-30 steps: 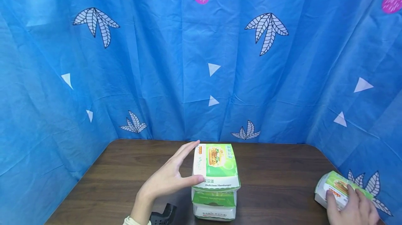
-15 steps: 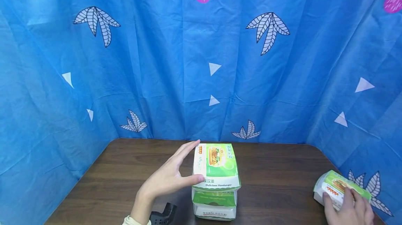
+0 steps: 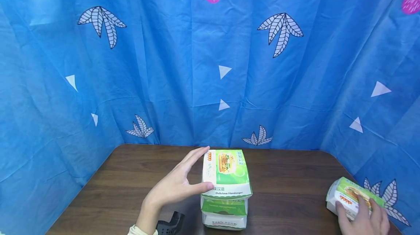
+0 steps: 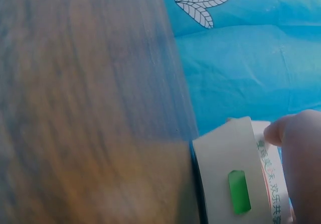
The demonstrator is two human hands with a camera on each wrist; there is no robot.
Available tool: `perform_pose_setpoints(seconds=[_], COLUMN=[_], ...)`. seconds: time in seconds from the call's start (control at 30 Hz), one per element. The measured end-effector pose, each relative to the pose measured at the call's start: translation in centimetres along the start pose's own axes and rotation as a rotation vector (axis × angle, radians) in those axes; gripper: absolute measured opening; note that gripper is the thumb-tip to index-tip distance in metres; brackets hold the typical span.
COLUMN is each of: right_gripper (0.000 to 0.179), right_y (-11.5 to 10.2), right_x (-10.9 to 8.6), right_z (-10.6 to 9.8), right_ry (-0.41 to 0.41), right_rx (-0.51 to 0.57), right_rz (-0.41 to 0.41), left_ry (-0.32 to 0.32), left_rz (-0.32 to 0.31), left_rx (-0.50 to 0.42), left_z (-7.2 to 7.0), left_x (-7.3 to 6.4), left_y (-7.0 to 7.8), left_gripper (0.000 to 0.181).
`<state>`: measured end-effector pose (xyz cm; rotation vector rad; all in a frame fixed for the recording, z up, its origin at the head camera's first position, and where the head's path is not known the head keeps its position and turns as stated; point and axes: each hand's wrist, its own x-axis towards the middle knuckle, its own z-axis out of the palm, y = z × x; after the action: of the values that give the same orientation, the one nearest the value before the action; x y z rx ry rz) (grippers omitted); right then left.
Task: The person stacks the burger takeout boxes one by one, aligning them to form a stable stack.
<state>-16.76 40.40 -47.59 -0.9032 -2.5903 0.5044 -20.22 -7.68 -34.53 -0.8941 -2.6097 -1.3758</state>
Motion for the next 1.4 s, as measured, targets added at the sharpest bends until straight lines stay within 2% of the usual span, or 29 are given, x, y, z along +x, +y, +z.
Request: perform_pose_setpoints(seconds=[0.17,0.33,0.6,0.93,1.13,1.4], right_gripper=[0.089,0.09,0.091,0.101,0.105,0.102], right_y=[0.1,-0.3,-0.7,-1.1,-1.4,-1.5], right_x=[0.2,0.1,-0.2,0.1,0.0,-0.3], right_z=[0.1,-0.1,0.1,0.5,0.6,0.7], right_ry=[-0.017,-0.015,0.006,0.006,-0.02,0.027], right_rx=[0.012,0.016,0.029,-0.004,-0.009,0.022], right_rz=[-0.058,-0.093,-0.138,-0.135,-0.095,-0.09], left_ry=[-0.004,-0.009,0.005,-0.002,-0.001,-0.005], left_rz=[-0.011,-0.037,-0.007,-0.009,-0.029,-0.03], left_rx=[-0.001,-0.013,0.006,0.006,0.011,0.01], left_z=[0.0,-0.1,-0.1,-0.2,-0.2,-0.1], left_x=[0.0,0.0,0.0,0.0,-0.1,-0.1], left_y=[0.0,0.1,0.1,0.0,0.1,0.0], left_gripper=[0.086,0.085,0.085,0.088,0.089,0.09])
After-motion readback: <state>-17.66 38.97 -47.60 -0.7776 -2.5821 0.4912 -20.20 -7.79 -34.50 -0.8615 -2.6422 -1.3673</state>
